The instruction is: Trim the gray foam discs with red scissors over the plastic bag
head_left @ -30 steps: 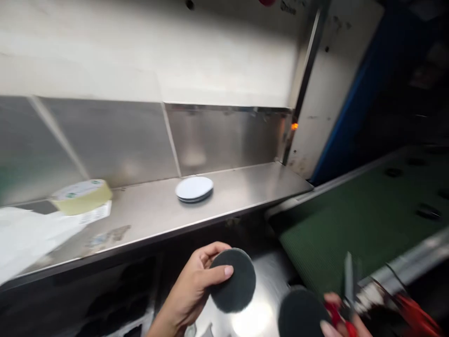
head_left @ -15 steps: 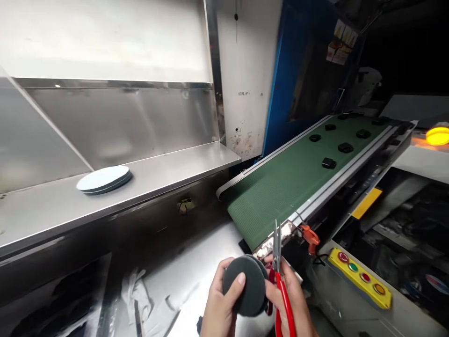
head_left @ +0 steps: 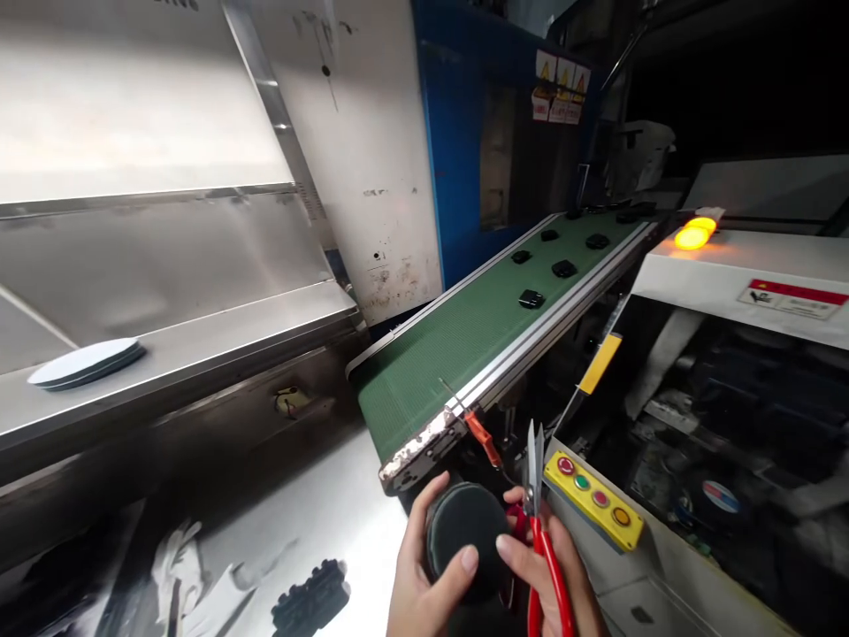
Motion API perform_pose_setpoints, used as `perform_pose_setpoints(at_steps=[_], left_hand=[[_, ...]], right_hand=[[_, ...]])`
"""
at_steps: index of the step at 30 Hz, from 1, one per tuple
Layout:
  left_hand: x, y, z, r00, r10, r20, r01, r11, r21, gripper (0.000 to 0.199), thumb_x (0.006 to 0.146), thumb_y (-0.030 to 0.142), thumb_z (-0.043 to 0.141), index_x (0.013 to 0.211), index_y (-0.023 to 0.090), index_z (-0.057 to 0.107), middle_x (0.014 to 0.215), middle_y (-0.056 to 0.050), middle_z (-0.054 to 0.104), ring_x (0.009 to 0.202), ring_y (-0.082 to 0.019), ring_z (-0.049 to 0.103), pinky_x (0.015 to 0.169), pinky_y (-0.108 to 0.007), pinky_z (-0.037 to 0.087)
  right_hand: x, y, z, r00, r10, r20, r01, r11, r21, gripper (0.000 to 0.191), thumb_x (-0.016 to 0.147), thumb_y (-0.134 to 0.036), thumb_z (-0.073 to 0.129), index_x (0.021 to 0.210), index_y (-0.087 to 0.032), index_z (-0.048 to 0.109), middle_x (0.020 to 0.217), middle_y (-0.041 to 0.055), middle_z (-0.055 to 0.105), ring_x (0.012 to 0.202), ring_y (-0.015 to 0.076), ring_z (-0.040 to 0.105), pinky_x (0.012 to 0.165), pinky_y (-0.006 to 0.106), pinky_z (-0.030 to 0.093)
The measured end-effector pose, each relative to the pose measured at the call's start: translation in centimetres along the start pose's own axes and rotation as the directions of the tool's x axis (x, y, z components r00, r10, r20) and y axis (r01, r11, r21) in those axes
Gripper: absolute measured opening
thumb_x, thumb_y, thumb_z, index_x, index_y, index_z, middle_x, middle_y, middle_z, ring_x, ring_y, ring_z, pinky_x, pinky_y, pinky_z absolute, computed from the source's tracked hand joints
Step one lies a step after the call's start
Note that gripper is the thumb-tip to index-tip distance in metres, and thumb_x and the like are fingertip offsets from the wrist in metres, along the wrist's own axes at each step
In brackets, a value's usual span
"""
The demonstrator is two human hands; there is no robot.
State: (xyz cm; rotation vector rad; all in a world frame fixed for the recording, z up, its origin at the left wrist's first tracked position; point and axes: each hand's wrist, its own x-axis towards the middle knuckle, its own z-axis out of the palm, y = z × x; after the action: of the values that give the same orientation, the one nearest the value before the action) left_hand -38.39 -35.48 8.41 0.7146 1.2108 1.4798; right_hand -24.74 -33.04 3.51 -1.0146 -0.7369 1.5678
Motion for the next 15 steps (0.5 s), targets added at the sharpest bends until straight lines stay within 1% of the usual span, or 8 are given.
perform_pose_setpoints(at_steps=[1,3,5,7,9,11,13,15], left_hand=[[-0.5,-0.4,0.7,0.997,-0.026,0.074,0.034,0.994,-0.104,0.078,0.063,0.043,0.081,0.133,0.024,0.051,0.121,-0.012,0.067,0.114,-0.036,0.06,0.101,-0.043,0.044],[-1.5,-1.3,1.6,0.978,-0.092,0.186,0.14,0.954,-0.265,0.078,0.066,0.042,0.079,0.136,0.024,0.049,0.128,-0.013,0.063,0.121,-0.038,0.056,0.104,-0.046,0.041],[-2.4,-2.3,2.2,0.958,-0.157,0.24,0.235,0.909,-0.345,0.077,0.068,0.041,0.078,0.138,0.027,0.047,0.132,-0.013,0.06,0.125,-0.039,0.052,0.106,-0.048,0.039],[-3.2,-3.1,2.4,0.947,-0.179,0.266,0.278,0.872,-0.402,0.08,0.068,0.04,0.078,0.14,0.03,0.044,0.133,-0.012,0.059,0.127,-0.038,0.051,0.107,-0.049,0.037],[-4.1,-3.9,2.5,0.951,-0.152,0.269,0.266,0.847,-0.46,0.081,0.068,0.042,0.078,0.139,0.03,0.043,0.13,-0.012,0.06,0.127,-0.037,0.052,0.108,-0.049,0.035],[-5.0,-4.7,2.2,0.963,-0.107,0.248,0.222,0.838,-0.499,0.076,0.066,0.043,0.079,0.133,0.031,0.045,0.13,-0.012,0.06,0.125,-0.037,0.053,0.109,-0.05,0.033],[-6.0,-5.8,1.4,0.976,-0.066,0.208,0.167,0.842,-0.513,0.069,0.064,0.044,0.082,0.122,0.031,0.048,0.129,-0.011,0.06,0.125,-0.036,0.054,0.109,-0.051,0.031],[-6.8,-7.2,0.1,0.987,-0.033,0.156,0.109,0.854,-0.509,0.066,0.06,0.044,0.085,0.113,0.031,0.048,0.127,-0.011,0.06,0.126,-0.035,0.053,0.109,-0.052,0.03]], right_hand=[[0.1,-0.1,-1.3,1.0,-0.006,-0.008,0.006,1.0,-0.005,0.064,0.061,-0.045,0.083,0.116,-0.024,0.057,0.086,0.0026,0.068,0.082,0.0246,0.065,0.078,0.036,0.052],[0.2,-0.2,-3.4,1.0,-0.007,-0.006,0.007,1.0,-0.011,0.066,0.06,-0.047,0.083,0.116,-0.024,0.058,0.085,0.0032,0.068,0.078,0.0249,0.065,0.073,0.036,0.052],[0.2,-0.3,-5.0,1.0,-0.007,-0.002,0.007,1.0,-0.022,0.066,0.057,-0.047,0.084,0.114,-0.023,0.06,0.081,0.0023,0.067,0.071,0.0237,0.064,0.068,0.036,0.051],[-0.1,-0.4,-5.8,1.0,0.004,0.028,-0.003,1.0,-0.026,0.064,0.055,-0.047,0.086,0.11,-0.023,0.062,0.075,-0.0002,0.064,0.064,0.0207,0.061,0.066,0.035,0.051],[-0.5,-0.6,-5.9,0.994,0.039,0.101,-0.036,0.999,-0.031,0.06,0.057,-0.046,0.085,0.107,-0.023,0.062,0.072,-0.0015,0.063,0.06,0.019,0.061,0.064,0.033,0.051],[-1.1,-0.6,-5.6,0.974,0.111,0.199,-0.103,0.993,-0.051,0.055,0.062,-0.047,0.083,0.107,-0.023,0.061,0.073,0.0004,0.066,0.064,0.021,0.064,0.063,0.032,0.051],[-1.7,0.2,-5.2,0.933,0.194,0.302,-0.176,0.981,-0.084,0.053,0.063,-0.047,0.082,0.106,-0.023,0.061,0.081,0.0042,0.07,0.073,0.0244,0.069,0.067,0.032,0.053],[-2.1,2.0,-4.8,0.892,0.254,0.374,-0.226,0.967,-0.117,0.054,0.059,-0.048,0.084,0.101,-0.022,0.063,0.085,0.0062,0.072,0.08,0.0266,0.07,0.072,0.032,0.054]])
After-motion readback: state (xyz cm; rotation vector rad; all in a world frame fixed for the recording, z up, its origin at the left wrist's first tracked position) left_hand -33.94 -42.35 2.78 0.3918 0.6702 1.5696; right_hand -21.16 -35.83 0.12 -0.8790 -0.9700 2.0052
